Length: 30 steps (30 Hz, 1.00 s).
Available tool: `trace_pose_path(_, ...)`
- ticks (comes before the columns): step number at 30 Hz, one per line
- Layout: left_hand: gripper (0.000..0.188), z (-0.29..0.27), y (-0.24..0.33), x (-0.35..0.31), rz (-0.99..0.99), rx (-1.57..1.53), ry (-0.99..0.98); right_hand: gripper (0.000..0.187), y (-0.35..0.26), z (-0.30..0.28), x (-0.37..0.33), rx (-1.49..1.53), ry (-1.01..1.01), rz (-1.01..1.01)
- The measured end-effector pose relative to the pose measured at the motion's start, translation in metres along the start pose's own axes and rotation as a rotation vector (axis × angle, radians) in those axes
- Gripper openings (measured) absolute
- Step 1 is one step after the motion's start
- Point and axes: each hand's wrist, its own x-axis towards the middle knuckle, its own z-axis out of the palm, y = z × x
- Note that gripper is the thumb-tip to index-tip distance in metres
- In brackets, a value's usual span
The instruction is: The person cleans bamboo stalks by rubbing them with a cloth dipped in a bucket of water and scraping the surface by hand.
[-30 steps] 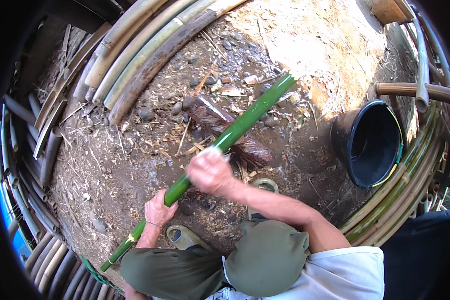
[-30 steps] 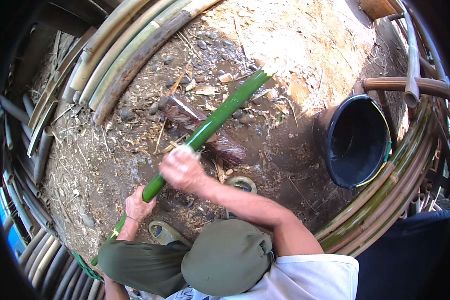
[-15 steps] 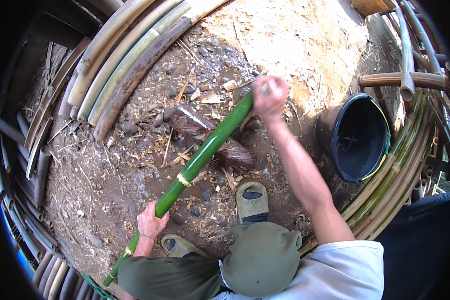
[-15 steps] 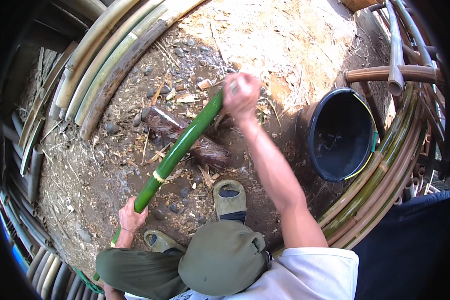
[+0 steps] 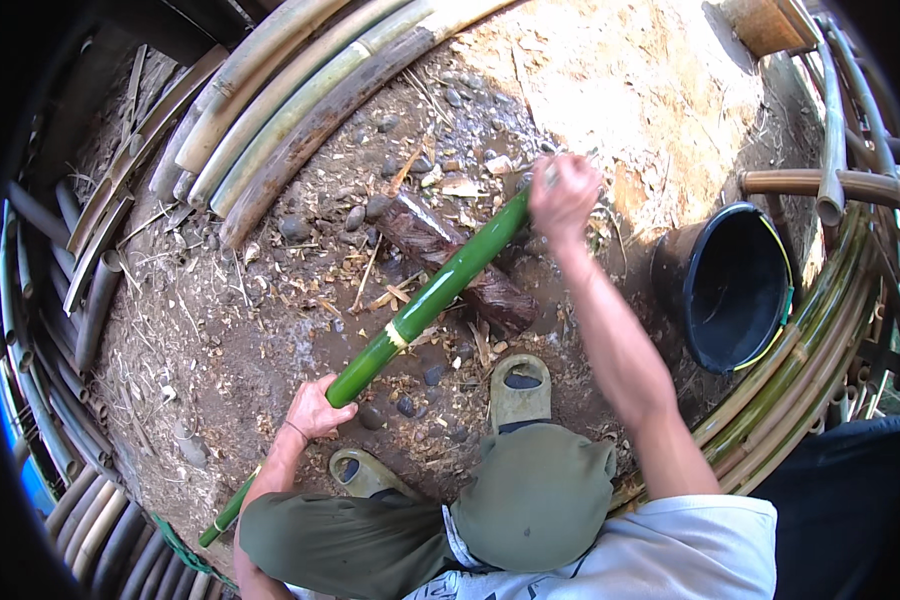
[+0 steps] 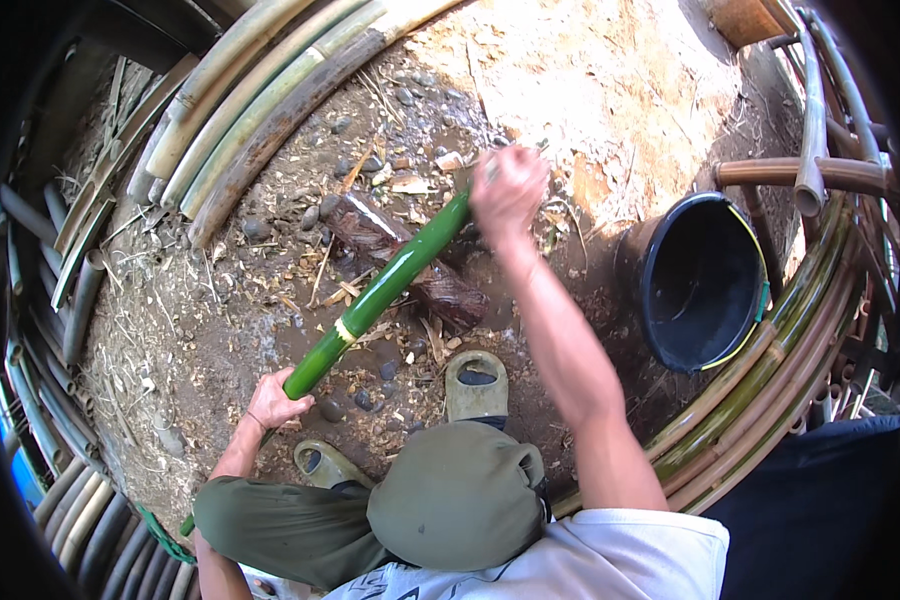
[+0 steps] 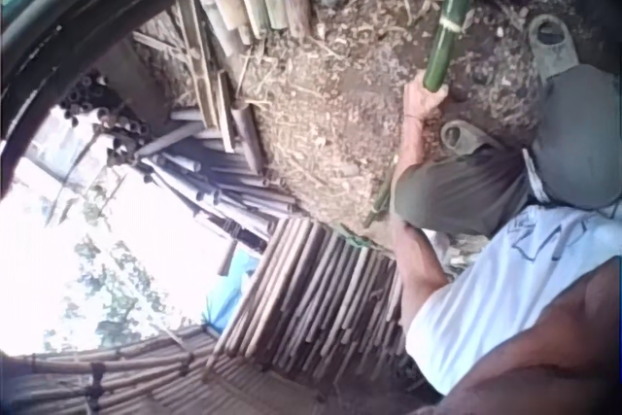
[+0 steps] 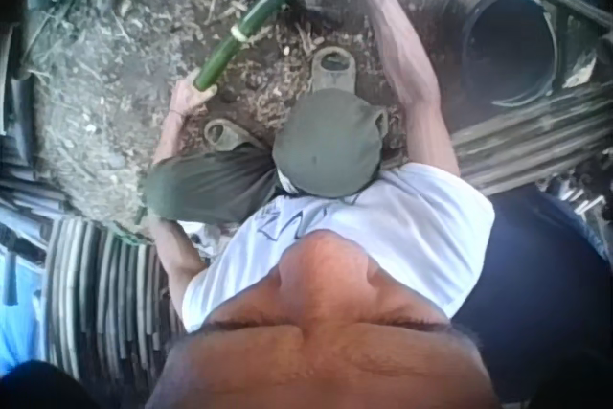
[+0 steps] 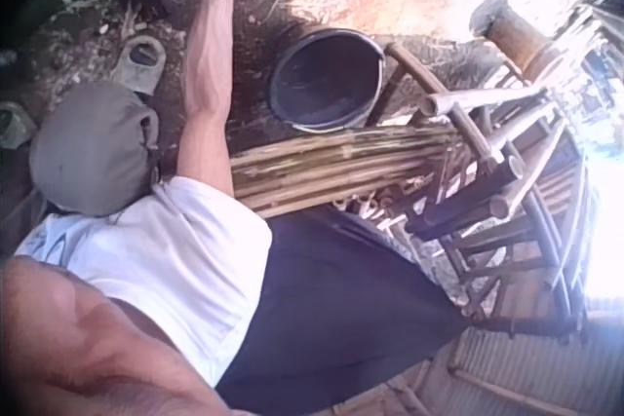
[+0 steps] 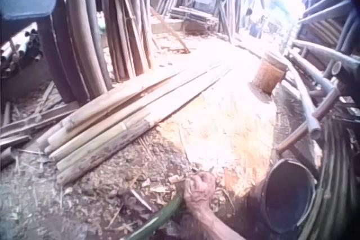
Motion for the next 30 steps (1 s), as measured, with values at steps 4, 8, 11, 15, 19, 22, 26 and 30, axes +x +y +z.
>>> trace_pose_path(4,0.051,-0.006,0.005,-0.002,0.039,0.179,0.011,0.007,-0.134,-0.063,-0.127,0.508,-0.136,-0.391)
trace_pose_path(8,0.051,0.044,-0.004,-0.016,0.168,0.233,0.514,0.005,-0.137,-0.069,-0.122,0.585,-0.164,-0.491)
trace_pose_path(11,0.049,0.051,-0.004,-0.021,0.202,0.302,0.653,0.015,-0.040,-0.025,-0.039,0.299,-0.028,-0.319)
trace_pose_path(15,0.041,0.034,0.007,-0.006,0.086,0.269,0.472,0.024,0.040,-0.002,0.048,-0.013,0.027,-0.082)
trace_pose_path(19,0.033,0.004,0.015,0.001,-0.004,0.104,0.117,0.028,-0.024,-0.010,-0.030,0.101,0.024,-0.061)
trace_pose_path(22,0.041,0.003,-0.024,0.007,-0.033,-0.265,-0.106,0.013,-0.110,-0.052,-0.101,0.404,-0.101,-0.172)
trace_pose_path(26,0.042,0.000,-0.010,0.001,0.058,-0.073,-0.004,0.015,-0.099,-0.056,-0.088,0.405,-0.094,-0.235)
trace_pose_path(30,0.055,0.023,-0.008,-0.010,0.498,0.337,0.594,0.018,0.001,-0.013,-0.005,0.185,0.087,-0.148)
